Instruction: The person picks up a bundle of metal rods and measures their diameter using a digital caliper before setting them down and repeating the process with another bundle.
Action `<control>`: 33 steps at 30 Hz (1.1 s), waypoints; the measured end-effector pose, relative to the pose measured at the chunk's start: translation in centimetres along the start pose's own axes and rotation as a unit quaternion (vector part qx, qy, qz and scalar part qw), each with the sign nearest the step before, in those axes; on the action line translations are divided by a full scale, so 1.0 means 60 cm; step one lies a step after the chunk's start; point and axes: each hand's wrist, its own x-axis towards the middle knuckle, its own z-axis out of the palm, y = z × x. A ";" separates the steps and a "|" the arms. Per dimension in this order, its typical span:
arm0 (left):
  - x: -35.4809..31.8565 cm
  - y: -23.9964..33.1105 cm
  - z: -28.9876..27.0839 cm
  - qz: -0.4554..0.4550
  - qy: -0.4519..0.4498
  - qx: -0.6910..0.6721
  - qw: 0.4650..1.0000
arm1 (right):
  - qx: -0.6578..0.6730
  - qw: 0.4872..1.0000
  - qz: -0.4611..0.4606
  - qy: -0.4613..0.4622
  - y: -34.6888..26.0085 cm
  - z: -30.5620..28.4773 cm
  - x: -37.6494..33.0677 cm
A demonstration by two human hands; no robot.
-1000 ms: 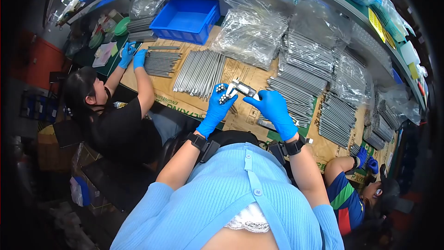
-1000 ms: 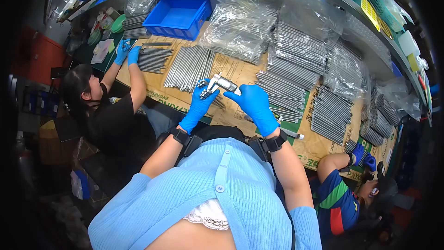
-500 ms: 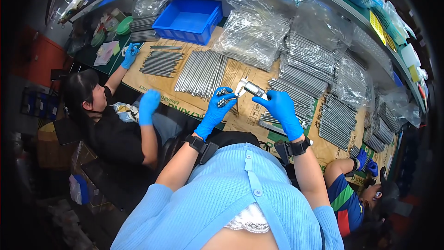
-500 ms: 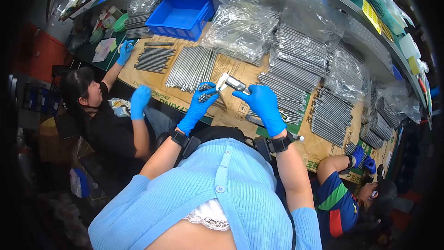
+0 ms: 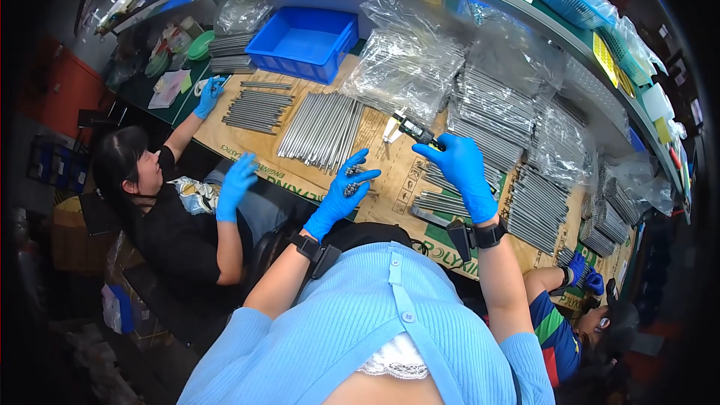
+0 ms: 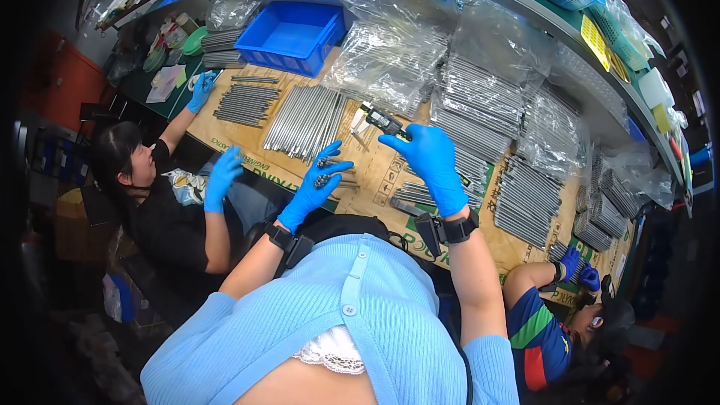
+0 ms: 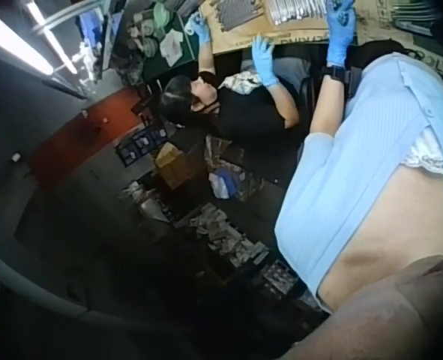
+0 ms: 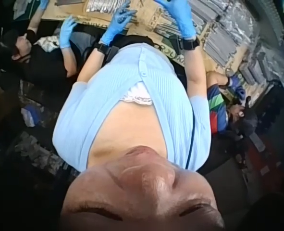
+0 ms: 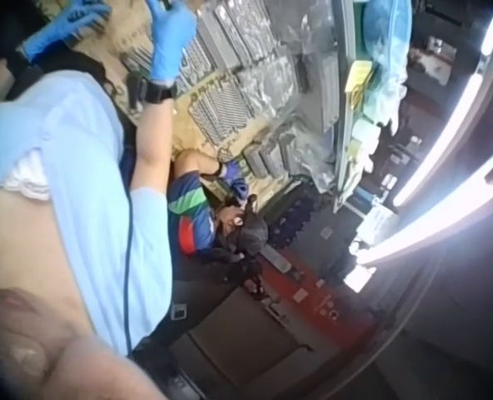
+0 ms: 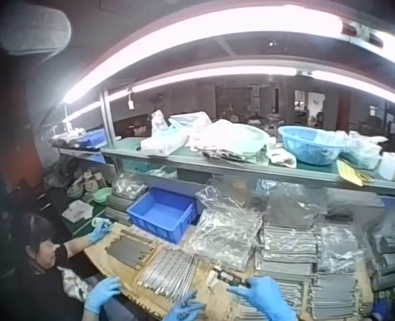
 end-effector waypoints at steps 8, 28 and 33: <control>0.013 -0.012 0.018 -0.057 0.030 0.060 0.996 | -0.045 0.993 -0.099 0.055 -0.027 0.085 0.008; 0.029 -0.054 0.035 -0.019 0.069 0.060 0.996 | 0.084 0.995 -0.022 0.055 0.013 0.101 -0.025; 0.031 -0.055 0.039 -0.055 0.099 -0.031 0.993 | 0.019 0.999 -0.049 -0.012 0.008 0.113 -0.041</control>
